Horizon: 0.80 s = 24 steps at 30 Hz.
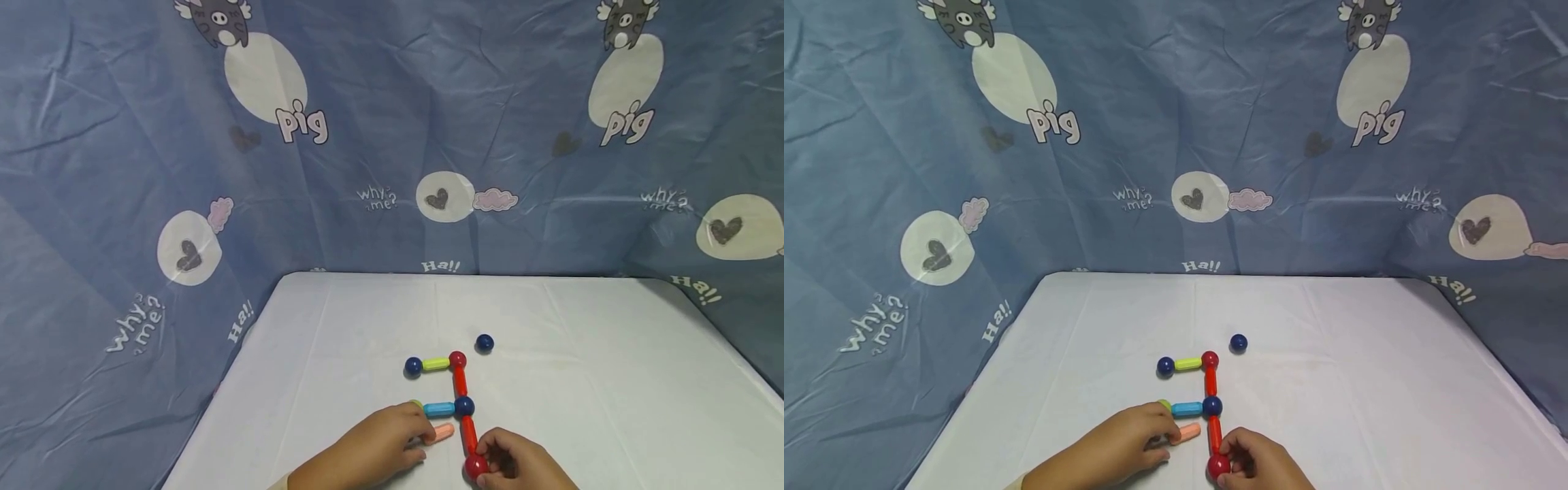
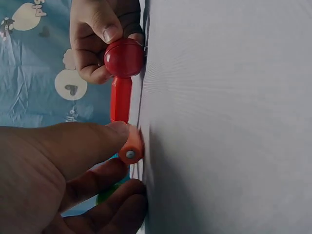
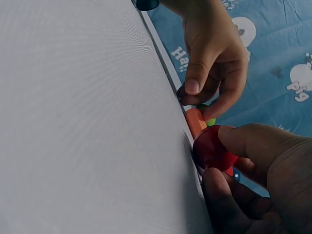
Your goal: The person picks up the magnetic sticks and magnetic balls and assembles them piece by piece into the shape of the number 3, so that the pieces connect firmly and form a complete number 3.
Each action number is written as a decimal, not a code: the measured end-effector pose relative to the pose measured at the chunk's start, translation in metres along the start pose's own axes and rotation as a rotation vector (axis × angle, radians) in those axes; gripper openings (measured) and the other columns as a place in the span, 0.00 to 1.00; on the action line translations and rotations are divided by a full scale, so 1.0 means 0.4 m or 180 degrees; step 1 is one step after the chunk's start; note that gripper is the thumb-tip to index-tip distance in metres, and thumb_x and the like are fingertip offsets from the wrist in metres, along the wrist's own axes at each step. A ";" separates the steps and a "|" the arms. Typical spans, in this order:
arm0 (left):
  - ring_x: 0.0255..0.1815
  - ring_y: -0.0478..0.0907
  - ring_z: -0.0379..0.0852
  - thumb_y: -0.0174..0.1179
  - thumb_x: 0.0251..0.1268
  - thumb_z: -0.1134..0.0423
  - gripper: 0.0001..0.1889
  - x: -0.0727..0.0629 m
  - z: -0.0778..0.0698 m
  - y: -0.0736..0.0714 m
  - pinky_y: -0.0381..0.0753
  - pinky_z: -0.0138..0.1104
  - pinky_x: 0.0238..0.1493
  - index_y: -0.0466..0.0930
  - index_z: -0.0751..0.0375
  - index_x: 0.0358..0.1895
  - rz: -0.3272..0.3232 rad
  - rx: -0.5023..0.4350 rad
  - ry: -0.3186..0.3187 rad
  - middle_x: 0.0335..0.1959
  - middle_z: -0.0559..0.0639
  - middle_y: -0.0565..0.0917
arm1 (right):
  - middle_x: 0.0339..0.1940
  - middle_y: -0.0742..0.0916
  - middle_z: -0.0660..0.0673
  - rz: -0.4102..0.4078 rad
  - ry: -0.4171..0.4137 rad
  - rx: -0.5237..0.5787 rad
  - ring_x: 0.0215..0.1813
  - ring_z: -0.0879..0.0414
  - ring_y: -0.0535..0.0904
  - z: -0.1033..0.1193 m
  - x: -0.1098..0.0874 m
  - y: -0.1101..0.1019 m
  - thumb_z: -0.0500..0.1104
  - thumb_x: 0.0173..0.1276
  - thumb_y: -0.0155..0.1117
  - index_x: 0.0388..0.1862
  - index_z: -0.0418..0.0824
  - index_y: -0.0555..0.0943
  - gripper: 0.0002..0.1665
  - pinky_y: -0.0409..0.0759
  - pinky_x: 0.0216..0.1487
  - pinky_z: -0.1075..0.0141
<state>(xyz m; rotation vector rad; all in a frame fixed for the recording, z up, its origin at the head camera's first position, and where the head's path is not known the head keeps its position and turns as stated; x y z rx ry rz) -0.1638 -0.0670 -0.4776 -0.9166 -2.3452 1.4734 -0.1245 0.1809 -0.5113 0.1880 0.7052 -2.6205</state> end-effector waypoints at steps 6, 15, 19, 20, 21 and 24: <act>0.34 0.71 0.27 0.73 0.67 0.53 0.03 0.009 -0.004 -0.002 0.78 0.25 0.42 0.91 0.38 0.40 -0.0132 0.0021 0.0032 0.33 0.29 0.77 | 0.35 0.84 0.50 -0.0047 -0.0042 -0.0027 0.36 0.56 0.80 0.001 -0.003 -0.007 0.43 0.62 0.80 0.48 0.39 0.82 0.20 0.83 0.39 0.69; 0.44 0.79 0.25 0.71 0.68 0.57 0.04 -0.007 0.009 -0.015 0.82 0.28 0.53 0.91 0.40 0.41 -0.0128 0.0143 0.0348 0.40 0.27 0.85 | 0.35 0.84 0.50 -0.0046 0.0029 -0.0005 0.37 0.54 0.79 -0.001 0.003 0.000 0.41 0.63 0.79 0.48 0.39 0.82 0.19 0.82 0.38 0.69; 0.35 0.74 0.25 0.71 0.69 0.54 0.02 -0.004 0.015 -0.017 0.81 0.27 0.48 0.91 0.40 0.37 0.0008 0.0194 0.0228 0.32 0.26 0.80 | 0.35 0.84 0.50 -0.0057 0.0066 0.0025 0.37 0.54 0.79 -0.001 0.004 0.003 0.41 0.62 0.79 0.48 0.38 0.82 0.19 0.82 0.38 0.69; 0.33 0.73 0.26 0.71 0.69 0.54 0.01 -0.003 0.017 -0.017 0.80 0.27 0.46 0.90 0.40 0.37 0.0038 0.0209 0.0177 0.31 0.26 0.79 | 0.35 0.84 0.50 -0.0060 0.0069 0.0032 0.37 0.54 0.79 -0.001 0.004 0.003 0.40 0.62 0.79 0.48 0.38 0.82 0.19 0.82 0.38 0.69; 0.33 0.72 0.26 0.71 0.68 0.53 0.00 -0.001 0.019 -0.016 0.80 0.27 0.45 0.90 0.40 0.38 0.0062 0.0227 0.0116 0.30 0.26 0.79 | 0.35 0.84 0.50 -0.0065 0.0065 0.0030 0.37 0.54 0.79 -0.001 0.004 0.004 0.40 0.62 0.79 0.48 0.38 0.82 0.19 0.82 0.38 0.69; 0.32 0.72 0.28 0.71 0.68 0.52 0.04 0.004 0.023 -0.011 0.80 0.28 0.44 0.89 0.41 0.42 0.0070 0.0220 -0.0025 0.31 0.27 0.79 | 0.35 0.84 0.50 -0.0067 0.0055 0.0021 0.37 0.54 0.79 -0.001 0.005 0.005 0.41 0.62 0.79 0.48 0.38 0.82 0.19 0.82 0.38 0.69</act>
Point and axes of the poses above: each hand's wrist, its own x-axis towards the middle knuckle, its own y-axis out of the palm, z = x × y, the point moved 2 cm from there along x, towards the middle knuckle
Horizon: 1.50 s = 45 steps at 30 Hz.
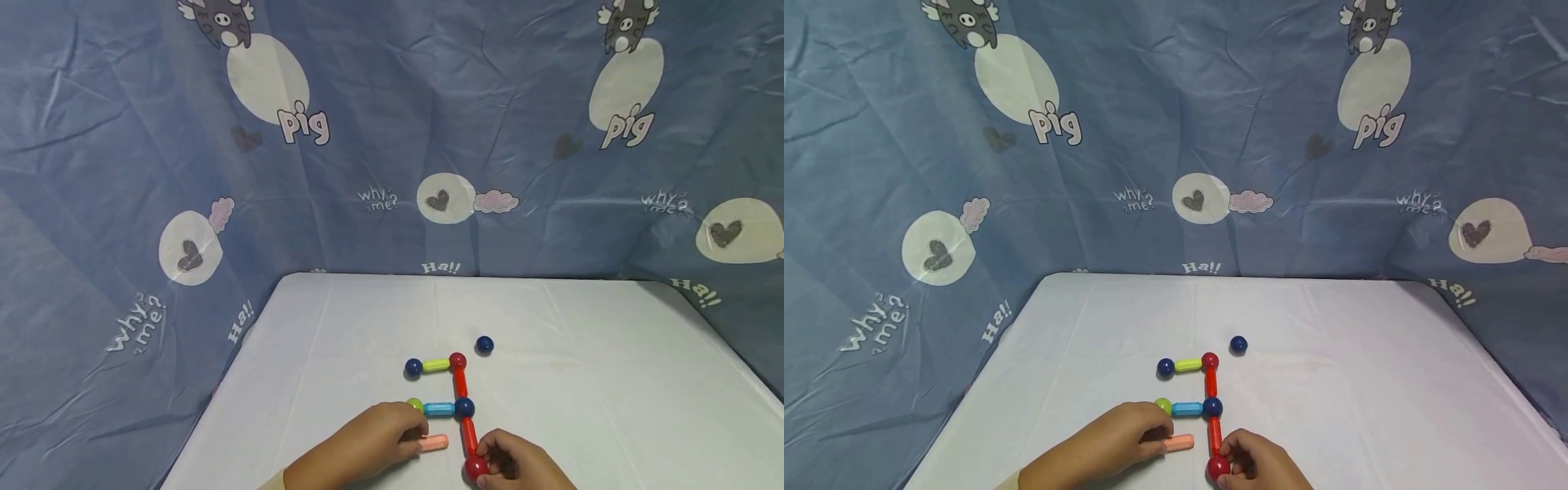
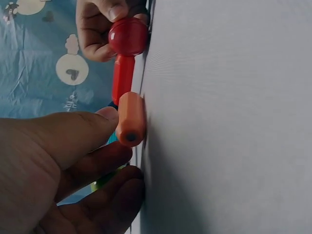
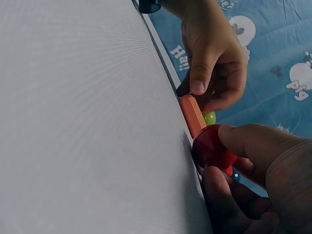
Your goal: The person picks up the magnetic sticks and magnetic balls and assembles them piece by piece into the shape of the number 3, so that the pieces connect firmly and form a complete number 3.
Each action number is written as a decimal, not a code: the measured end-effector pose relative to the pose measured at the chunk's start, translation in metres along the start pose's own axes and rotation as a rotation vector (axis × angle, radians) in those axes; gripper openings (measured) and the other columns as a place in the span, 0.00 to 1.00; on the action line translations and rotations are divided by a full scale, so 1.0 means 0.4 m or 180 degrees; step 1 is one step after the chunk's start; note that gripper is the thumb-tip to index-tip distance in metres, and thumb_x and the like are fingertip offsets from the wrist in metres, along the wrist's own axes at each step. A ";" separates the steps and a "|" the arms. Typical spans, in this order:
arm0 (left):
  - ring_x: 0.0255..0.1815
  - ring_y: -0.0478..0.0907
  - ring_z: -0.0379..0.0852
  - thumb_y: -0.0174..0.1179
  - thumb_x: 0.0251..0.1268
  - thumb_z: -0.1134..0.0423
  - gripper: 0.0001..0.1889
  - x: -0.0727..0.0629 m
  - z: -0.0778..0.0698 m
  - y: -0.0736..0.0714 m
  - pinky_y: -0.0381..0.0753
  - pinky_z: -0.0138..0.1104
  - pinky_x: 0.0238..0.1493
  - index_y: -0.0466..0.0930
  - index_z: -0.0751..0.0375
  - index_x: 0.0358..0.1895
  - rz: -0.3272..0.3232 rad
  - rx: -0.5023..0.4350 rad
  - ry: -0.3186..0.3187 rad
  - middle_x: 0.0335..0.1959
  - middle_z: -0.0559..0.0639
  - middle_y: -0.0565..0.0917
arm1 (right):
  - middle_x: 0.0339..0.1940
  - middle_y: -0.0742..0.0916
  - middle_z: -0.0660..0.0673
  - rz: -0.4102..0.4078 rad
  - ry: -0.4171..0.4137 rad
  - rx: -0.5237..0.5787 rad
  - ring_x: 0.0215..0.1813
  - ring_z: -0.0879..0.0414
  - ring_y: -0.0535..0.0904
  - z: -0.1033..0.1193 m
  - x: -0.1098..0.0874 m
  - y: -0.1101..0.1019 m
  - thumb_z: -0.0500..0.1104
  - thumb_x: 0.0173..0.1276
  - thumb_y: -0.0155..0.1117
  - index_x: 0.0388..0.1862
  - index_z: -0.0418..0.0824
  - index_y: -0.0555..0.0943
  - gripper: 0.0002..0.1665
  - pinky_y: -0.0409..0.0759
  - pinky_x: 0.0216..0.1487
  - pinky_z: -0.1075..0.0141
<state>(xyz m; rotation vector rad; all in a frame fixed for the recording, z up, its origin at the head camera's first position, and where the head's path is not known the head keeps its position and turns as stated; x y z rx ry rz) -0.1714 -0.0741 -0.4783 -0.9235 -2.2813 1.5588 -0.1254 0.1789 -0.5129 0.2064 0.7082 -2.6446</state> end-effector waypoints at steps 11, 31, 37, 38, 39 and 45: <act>0.33 0.73 0.28 0.74 0.65 0.54 0.04 0.006 0.002 0.012 0.79 0.27 0.43 0.91 0.39 0.41 -0.0083 -0.0189 0.0006 0.30 0.26 0.79 | 0.34 0.84 0.50 -0.0016 -0.0013 -0.0015 0.36 0.55 0.79 0.001 -0.004 -0.002 0.42 0.61 0.80 0.48 0.39 0.82 0.19 0.83 0.38 0.69; 0.31 0.82 0.33 0.72 0.60 0.71 0.07 -0.082 -0.008 0.038 0.82 0.25 0.37 0.90 0.52 0.35 0.0007 -0.2372 -0.0297 0.30 0.37 0.85 | 0.34 0.87 0.53 -0.0473 0.0137 -0.0072 0.35 0.56 0.81 0.020 -0.006 0.009 0.40 0.59 0.81 0.46 0.41 0.84 0.18 0.84 0.39 0.68; 0.30 0.82 0.38 0.73 0.61 0.70 0.07 -0.076 -0.020 0.056 0.83 0.26 0.36 0.91 0.51 0.36 -0.0108 -0.2530 -0.0576 0.28 0.40 0.86 | 0.38 0.89 0.51 -0.0500 0.0154 0.0122 0.37 0.56 0.84 0.019 -0.007 0.010 0.40 0.59 0.81 0.48 0.38 0.83 0.20 0.87 0.41 0.66; 0.29 0.82 0.38 0.73 0.61 0.70 0.07 -0.075 -0.021 0.059 0.83 0.26 0.36 0.91 0.52 0.36 -0.0117 -0.2545 -0.0586 0.28 0.40 0.86 | 0.38 0.88 0.51 -0.0487 0.0151 0.0151 0.37 0.56 0.84 0.018 -0.008 0.010 0.39 0.60 0.81 0.48 0.38 0.83 0.20 0.87 0.41 0.67; 0.29 0.82 0.38 0.73 0.61 0.70 0.07 -0.074 -0.022 0.062 0.82 0.26 0.35 0.91 0.52 0.35 -0.0119 -0.2575 -0.0587 0.28 0.40 0.86 | 0.38 0.88 0.51 -0.0478 0.0147 0.0177 0.37 0.56 0.84 0.016 -0.008 0.011 0.40 0.60 0.81 0.48 0.38 0.83 0.20 0.87 0.41 0.67; 0.30 0.83 0.36 0.72 0.62 0.71 0.06 -0.076 -0.024 0.073 0.82 0.25 0.36 0.90 0.55 0.36 -0.0086 -0.2741 -0.0440 0.29 0.40 0.86 | 0.38 0.88 0.49 -0.0421 0.0024 0.0333 0.37 0.54 0.84 0.013 -0.013 0.016 0.39 0.60 0.80 0.47 0.36 0.83 0.19 0.84 0.39 0.69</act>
Point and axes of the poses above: each hand's wrist, its own x-axis towards the middle knuckle, its own y-axis out of the palm, z = x × y, the point moved 2 cm from there along x, towards the middle knuckle
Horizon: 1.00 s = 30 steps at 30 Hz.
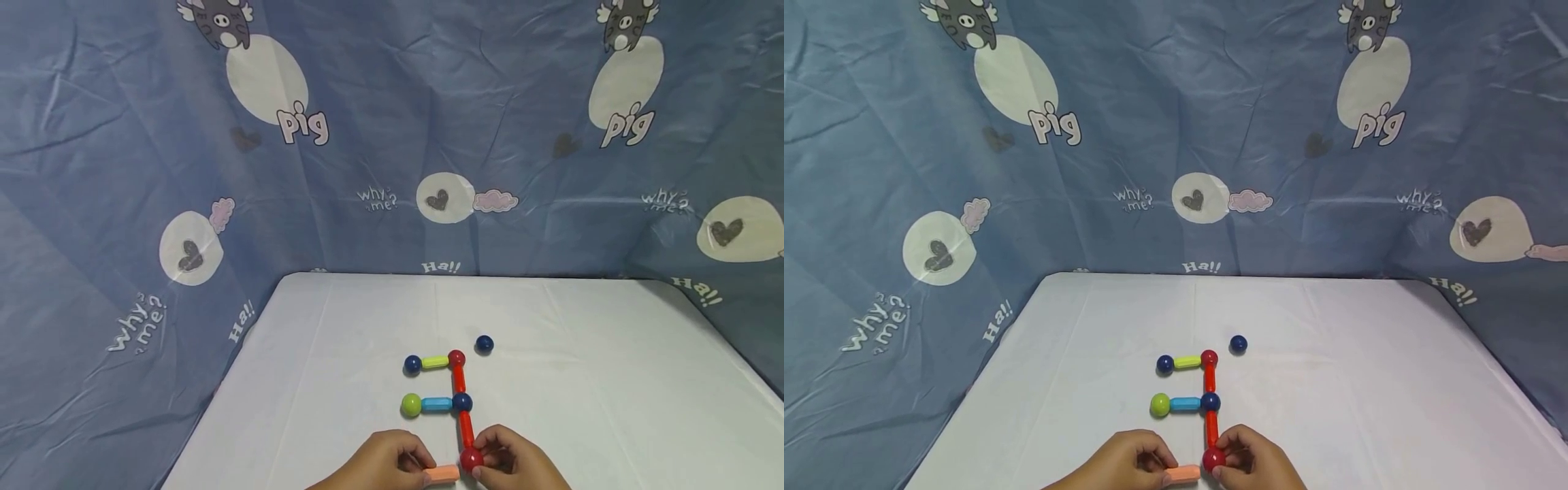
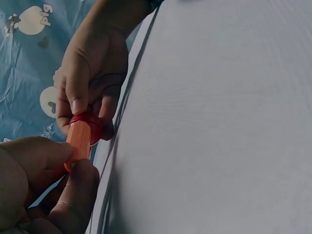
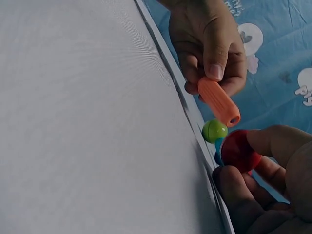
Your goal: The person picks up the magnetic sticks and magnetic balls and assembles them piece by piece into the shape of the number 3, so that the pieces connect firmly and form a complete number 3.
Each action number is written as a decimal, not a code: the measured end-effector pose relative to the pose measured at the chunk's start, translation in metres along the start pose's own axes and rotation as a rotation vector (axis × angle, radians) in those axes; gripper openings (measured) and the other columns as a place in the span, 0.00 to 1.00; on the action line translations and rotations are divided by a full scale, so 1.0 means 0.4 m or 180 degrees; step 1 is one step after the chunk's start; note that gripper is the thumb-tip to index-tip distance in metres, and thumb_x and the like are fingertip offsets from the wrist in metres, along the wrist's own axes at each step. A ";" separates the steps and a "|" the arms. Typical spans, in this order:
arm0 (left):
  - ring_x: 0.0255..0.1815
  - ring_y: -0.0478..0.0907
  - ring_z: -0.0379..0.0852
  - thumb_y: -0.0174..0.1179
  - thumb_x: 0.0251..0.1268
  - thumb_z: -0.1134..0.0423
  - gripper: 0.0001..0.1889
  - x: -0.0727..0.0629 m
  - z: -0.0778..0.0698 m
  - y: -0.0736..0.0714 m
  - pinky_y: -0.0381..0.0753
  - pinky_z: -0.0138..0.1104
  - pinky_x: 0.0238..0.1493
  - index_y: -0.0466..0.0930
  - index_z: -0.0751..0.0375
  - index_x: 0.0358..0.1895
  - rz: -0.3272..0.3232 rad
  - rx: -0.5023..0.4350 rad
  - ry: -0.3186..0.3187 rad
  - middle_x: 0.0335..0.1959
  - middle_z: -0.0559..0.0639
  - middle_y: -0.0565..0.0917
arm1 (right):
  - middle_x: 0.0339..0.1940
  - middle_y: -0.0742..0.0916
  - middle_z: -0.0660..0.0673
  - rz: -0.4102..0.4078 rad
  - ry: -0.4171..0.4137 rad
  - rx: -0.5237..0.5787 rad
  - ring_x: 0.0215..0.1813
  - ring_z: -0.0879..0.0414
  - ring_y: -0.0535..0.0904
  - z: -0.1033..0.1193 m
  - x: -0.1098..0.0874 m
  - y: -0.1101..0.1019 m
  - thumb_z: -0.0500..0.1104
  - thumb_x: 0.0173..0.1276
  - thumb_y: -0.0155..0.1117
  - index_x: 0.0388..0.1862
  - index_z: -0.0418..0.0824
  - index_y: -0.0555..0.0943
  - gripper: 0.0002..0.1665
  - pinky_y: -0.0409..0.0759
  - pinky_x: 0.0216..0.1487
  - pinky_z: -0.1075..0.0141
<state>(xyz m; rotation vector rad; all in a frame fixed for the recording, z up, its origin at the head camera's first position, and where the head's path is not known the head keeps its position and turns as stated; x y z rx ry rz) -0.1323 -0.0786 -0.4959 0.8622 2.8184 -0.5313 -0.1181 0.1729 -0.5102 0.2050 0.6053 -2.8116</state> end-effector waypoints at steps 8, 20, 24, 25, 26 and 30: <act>0.28 0.83 0.35 0.71 0.60 0.71 0.07 0.010 0.000 0.007 0.83 0.25 0.34 0.89 0.53 0.36 -0.0021 0.0071 0.0098 0.27 0.40 0.85 | 0.38 0.87 0.50 0.0055 0.0068 0.0008 0.37 0.53 0.83 -0.003 0.001 -0.001 0.40 0.61 0.80 0.48 0.37 0.83 0.20 0.84 0.40 0.70; 0.30 0.78 0.33 0.72 0.64 0.62 0.03 0.095 -0.086 -0.054 0.80 0.28 0.32 0.88 0.48 0.35 -0.0075 0.1162 0.0232 0.28 0.35 0.82 | 0.36 0.87 0.51 0.0114 -0.0025 -0.0258 0.37 0.55 0.82 -0.002 0.007 -0.002 0.41 0.61 0.79 0.46 0.38 0.84 0.17 0.85 0.42 0.66; 0.37 0.79 0.36 0.70 0.68 0.56 0.02 0.207 -0.158 -0.111 0.81 0.31 0.35 0.88 0.45 0.41 -0.0394 0.1452 0.0306 0.37 0.36 0.84 | 0.35 0.86 0.51 0.0101 0.0056 -0.0322 0.37 0.55 0.81 -0.005 0.007 -0.006 0.41 0.61 0.79 0.46 0.38 0.83 0.18 0.86 0.42 0.64; 0.39 0.80 0.37 0.70 0.69 0.55 0.04 0.238 -0.171 -0.123 0.82 0.33 0.37 0.88 0.46 0.43 -0.0463 0.1454 0.0334 0.39 0.37 0.85 | 0.35 0.86 0.51 0.0105 0.0064 -0.0319 0.37 0.55 0.81 -0.006 0.007 -0.007 0.41 0.61 0.79 0.46 0.38 0.83 0.18 0.87 0.42 0.64; 0.42 0.80 0.38 0.69 0.70 0.54 0.06 0.268 -0.181 -0.133 0.83 0.34 0.39 0.88 0.46 0.46 -0.0524 0.1471 0.0354 0.42 0.38 0.86 | 0.35 0.86 0.51 0.0114 0.0074 -0.0314 0.37 0.55 0.81 -0.006 0.007 -0.007 0.40 0.61 0.79 0.47 0.38 0.83 0.18 0.87 0.43 0.64; 0.54 0.82 0.43 0.67 0.72 0.51 0.17 0.368 -0.198 -0.148 0.85 0.40 0.50 0.85 0.46 0.60 -0.0501 0.1710 0.0381 0.57 0.42 0.86 | 0.36 0.86 0.50 0.0188 0.0020 -0.0244 0.38 0.54 0.81 -0.004 0.011 -0.001 0.40 0.61 0.79 0.47 0.37 0.83 0.18 0.88 0.44 0.63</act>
Point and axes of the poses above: each hand's wrist, its own x-axis towards the middle knuckle, its own y-axis out of the palm, z = x × y, the point moved 2 cm from there along x, towards the middle knuckle
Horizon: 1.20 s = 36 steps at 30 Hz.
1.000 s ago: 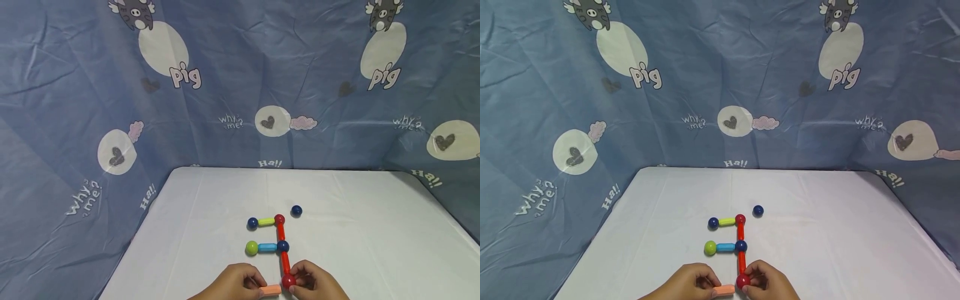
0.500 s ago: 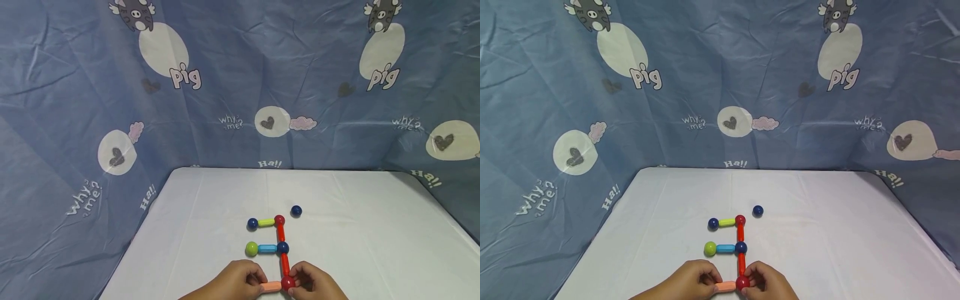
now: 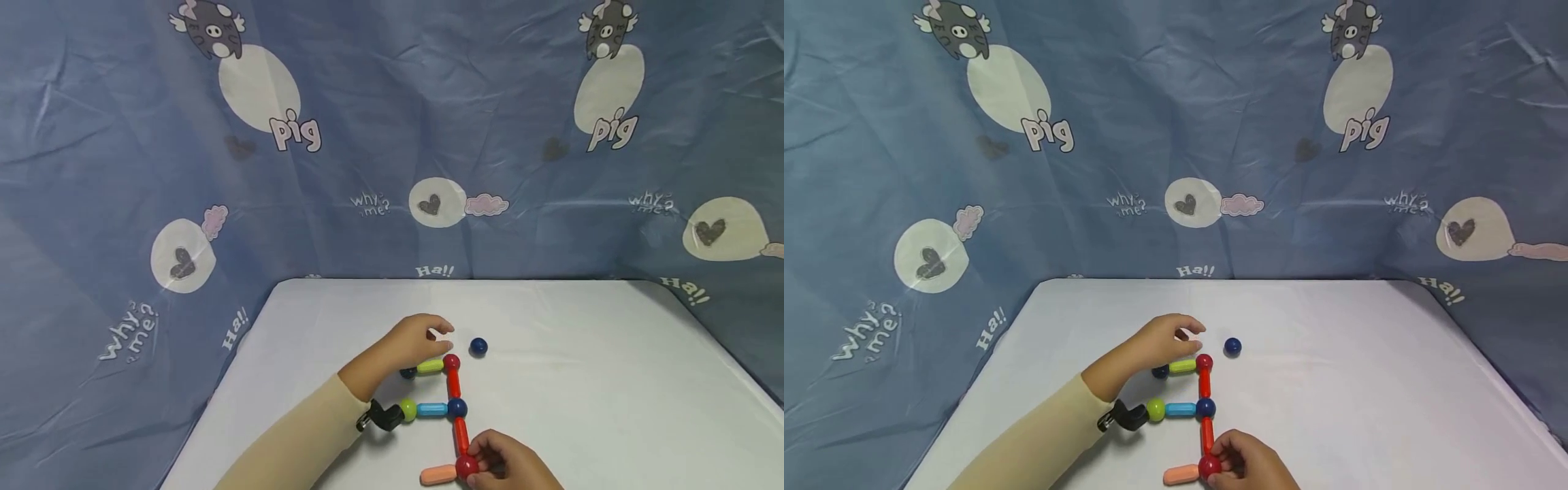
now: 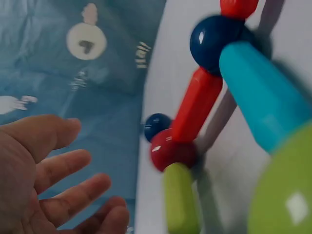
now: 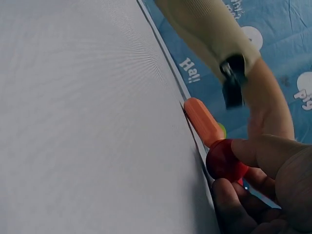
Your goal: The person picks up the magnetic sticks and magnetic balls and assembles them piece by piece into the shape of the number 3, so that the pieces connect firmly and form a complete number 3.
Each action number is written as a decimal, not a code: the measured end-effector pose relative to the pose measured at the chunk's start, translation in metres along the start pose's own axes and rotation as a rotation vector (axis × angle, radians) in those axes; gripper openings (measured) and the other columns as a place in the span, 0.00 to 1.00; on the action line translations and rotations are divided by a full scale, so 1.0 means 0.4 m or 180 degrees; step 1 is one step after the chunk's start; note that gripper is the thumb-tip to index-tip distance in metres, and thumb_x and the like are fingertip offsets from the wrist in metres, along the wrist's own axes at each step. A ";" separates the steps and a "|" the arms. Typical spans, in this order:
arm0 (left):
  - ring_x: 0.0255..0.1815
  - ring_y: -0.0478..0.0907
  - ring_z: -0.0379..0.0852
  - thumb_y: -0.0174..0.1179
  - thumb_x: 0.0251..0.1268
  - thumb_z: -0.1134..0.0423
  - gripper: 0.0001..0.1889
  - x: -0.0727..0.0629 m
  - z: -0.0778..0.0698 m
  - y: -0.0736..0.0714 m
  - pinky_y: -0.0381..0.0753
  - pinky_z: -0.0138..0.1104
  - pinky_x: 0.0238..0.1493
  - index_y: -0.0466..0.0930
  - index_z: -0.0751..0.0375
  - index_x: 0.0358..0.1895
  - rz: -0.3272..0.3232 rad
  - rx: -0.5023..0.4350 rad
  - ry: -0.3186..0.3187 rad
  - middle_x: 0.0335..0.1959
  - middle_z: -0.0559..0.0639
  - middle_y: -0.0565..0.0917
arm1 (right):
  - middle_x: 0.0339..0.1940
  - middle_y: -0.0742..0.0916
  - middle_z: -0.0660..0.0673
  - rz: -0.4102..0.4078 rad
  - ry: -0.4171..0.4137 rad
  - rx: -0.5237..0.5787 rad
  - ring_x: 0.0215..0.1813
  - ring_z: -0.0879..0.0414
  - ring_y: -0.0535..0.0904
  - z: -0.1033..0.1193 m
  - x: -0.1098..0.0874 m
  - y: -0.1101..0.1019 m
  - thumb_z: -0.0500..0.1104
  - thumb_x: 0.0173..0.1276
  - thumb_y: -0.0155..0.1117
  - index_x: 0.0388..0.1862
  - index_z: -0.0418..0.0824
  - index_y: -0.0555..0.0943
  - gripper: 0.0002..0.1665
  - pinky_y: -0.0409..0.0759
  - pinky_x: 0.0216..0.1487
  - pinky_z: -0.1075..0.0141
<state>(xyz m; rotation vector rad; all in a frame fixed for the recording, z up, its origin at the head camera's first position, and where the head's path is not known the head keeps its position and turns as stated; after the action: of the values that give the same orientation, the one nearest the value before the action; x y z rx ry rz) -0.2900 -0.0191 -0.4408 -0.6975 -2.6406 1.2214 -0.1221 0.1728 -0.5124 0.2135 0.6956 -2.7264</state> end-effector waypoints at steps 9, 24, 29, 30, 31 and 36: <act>0.71 0.75 0.46 0.67 0.72 0.50 0.25 0.109 -0.034 0.065 0.77 0.47 0.70 0.78 0.37 0.71 0.0390 0.0454 0.0185 0.71 0.44 0.78 | 0.38 0.85 0.50 0.0113 0.0085 -0.0016 0.39 0.54 0.80 -0.003 0.004 -0.007 0.40 0.62 0.78 0.47 0.39 0.83 0.17 0.87 0.44 0.62; 0.78 0.67 0.39 0.60 0.78 0.55 0.23 0.157 -0.067 0.112 0.65 0.38 0.78 0.77 0.38 0.72 0.0936 0.0878 0.0791 0.75 0.38 0.74 | 0.39 0.85 0.49 0.0198 -0.0147 0.0096 0.40 0.55 0.80 -0.009 0.002 -0.015 0.41 0.63 0.78 0.47 0.40 0.82 0.16 0.84 0.42 0.68; 0.71 0.74 0.37 0.64 0.75 0.59 0.18 0.158 -0.058 0.117 0.70 0.35 0.74 0.84 0.38 0.65 0.0959 0.1068 0.0786 0.67 0.39 0.81 | 0.40 0.85 0.49 0.0211 -0.0187 0.0106 0.39 0.56 0.80 -0.007 0.000 -0.017 0.41 0.64 0.77 0.47 0.40 0.83 0.16 0.84 0.42 0.68; 0.70 0.74 0.38 0.65 0.75 0.59 0.18 0.158 -0.054 0.118 0.70 0.35 0.74 0.85 0.38 0.63 0.0944 0.1107 0.0775 0.66 0.39 0.82 | 0.40 0.85 0.49 0.0215 -0.0183 0.0101 0.39 0.56 0.80 -0.007 0.000 -0.017 0.40 0.64 0.77 0.47 0.39 0.83 0.16 0.84 0.42 0.68; 0.70 0.74 0.38 0.65 0.74 0.60 0.17 0.157 -0.052 0.118 0.70 0.35 0.74 0.86 0.38 0.62 0.0924 0.1125 0.0756 0.65 0.39 0.82 | 0.40 0.85 0.49 0.0220 -0.0173 0.0097 0.39 0.56 0.80 -0.007 -0.002 -0.017 0.40 0.63 0.77 0.47 0.39 0.83 0.16 0.84 0.42 0.68; 0.62 0.77 0.37 0.67 0.73 0.59 0.14 0.143 -0.046 0.113 0.75 0.34 0.67 0.88 0.39 0.57 0.0770 0.0962 0.0558 0.62 0.39 0.84 | 0.39 0.85 0.50 0.0215 -0.0078 0.0090 0.40 0.55 0.80 -0.007 -0.004 -0.015 0.40 0.63 0.78 0.48 0.39 0.82 0.17 0.85 0.42 0.67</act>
<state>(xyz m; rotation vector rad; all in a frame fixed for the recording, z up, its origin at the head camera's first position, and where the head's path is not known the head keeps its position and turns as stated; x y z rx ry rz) -0.3188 0.0455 -0.4658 -1.0341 -2.2152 1.5022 -0.1223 0.1796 -0.5118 0.2058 0.6320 -2.6713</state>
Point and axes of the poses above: each hand's wrist, its own x-axis towards the middle knuckle, its own y-axis out of the palm, z = x × y, the point moved 2 cm from there along x, towards the middle knuckle
